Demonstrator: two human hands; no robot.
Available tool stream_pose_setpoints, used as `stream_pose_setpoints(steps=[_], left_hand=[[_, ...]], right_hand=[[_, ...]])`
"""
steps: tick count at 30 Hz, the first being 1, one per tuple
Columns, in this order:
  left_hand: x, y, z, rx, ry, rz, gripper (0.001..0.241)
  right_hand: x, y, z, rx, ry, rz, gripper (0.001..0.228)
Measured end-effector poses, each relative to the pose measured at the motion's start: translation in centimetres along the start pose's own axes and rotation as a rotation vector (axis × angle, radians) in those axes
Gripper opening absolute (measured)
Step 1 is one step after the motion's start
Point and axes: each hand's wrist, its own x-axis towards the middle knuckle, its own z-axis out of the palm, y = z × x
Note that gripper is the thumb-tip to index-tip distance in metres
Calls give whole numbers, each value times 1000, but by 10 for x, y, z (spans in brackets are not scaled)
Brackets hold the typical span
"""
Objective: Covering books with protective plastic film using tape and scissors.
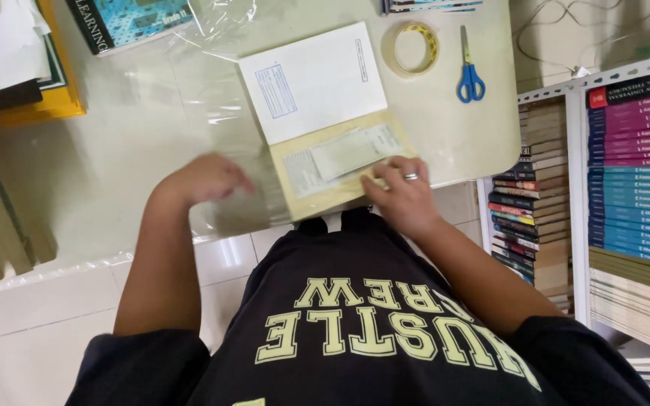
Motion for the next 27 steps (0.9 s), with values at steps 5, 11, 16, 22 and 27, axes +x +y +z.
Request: stream_pose_setpoints(steps=[5,11,16,22,27], left_hand=[[52,79,23,230,690,324,19],[87,92,34,572,688,421,60],[59,68,56,551,698,269,65],[33,32,84,597,951,126,66],[4,32,104,599,1013,28,66]], right_hand=[[-33,25,7,34,-1,132,27],[-56,26,24,45,34,295,27],[-47,41,34,97,36,368,32],[-2,73,45,206,-97,347,50],[30,67,41,956,-183,739,51]])
